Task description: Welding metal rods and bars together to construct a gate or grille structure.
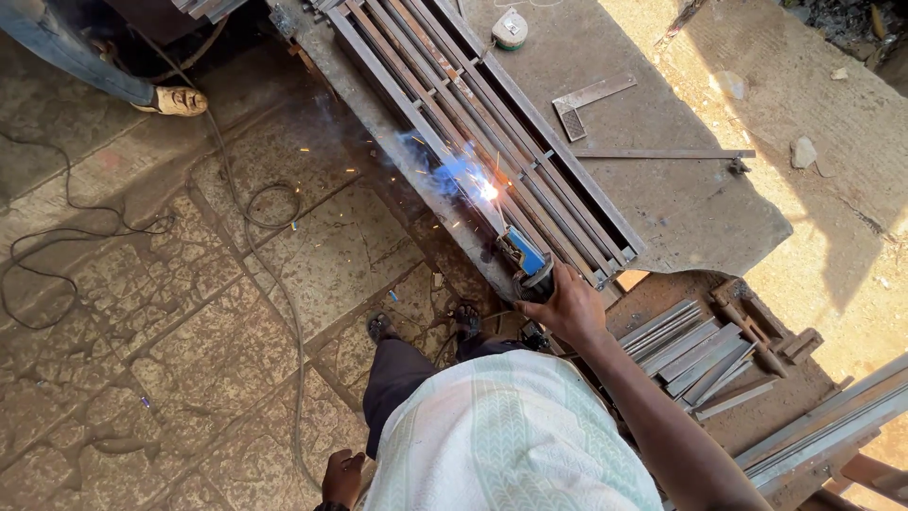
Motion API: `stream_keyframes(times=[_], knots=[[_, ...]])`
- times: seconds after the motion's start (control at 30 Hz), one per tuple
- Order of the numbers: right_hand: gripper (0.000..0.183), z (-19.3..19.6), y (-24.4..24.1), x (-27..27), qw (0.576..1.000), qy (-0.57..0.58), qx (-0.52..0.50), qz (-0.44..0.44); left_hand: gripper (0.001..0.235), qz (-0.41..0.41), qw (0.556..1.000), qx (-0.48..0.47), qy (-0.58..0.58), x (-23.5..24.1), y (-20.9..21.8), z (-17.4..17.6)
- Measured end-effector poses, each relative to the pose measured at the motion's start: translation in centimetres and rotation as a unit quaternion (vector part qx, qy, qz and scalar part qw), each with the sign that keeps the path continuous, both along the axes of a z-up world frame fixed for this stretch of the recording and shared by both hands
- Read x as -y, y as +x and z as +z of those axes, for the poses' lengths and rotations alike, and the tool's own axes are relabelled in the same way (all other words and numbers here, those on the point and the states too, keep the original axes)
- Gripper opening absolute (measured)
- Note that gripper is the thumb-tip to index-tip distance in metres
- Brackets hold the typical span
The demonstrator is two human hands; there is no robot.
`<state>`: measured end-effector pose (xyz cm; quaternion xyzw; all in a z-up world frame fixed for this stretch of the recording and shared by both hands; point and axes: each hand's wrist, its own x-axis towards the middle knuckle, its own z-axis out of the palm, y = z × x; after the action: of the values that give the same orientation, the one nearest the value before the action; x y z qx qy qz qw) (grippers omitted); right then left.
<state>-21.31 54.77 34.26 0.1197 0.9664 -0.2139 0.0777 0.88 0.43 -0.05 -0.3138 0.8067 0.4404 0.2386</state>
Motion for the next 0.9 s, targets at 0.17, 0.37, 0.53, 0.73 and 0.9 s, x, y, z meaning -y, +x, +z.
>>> stream_keyframes(times=[0.17,0.37,0.53,0.73,0.9], knots=[[0.108,0.1,0.0,-0.2,1.000,-0.025,0.002,-0.009,0.048,0.012,1.000,0.002,-0.002,-0.4,-0.5,0.3],[0.109,0.4,0.0,0.0,0.999,-0.036,-0.036,-0.003,0.049,-0.020,0.999,0.010,-0.033,-0.8,-1.1,0.6],[0.110,1.2,-0.2,0.5,0.999,-0.012,0.037,-0.026,0.051,0.006,1.000,-0.004,-0.020,-0.6,-1.5,0.8],[0.105,0.7,0.1,0.3,1.000,-0.021,0.001,-0.014,0.055,-0.001,1.000,0.006,0.002,0.6,-0.9,0.3],[0.106,0.8,0.0,0.3,1.000,-0.005,0.018,-0.014,0.054,-0.026,0.999,0.030,-0.021,0.6,-0.9,0.6]])
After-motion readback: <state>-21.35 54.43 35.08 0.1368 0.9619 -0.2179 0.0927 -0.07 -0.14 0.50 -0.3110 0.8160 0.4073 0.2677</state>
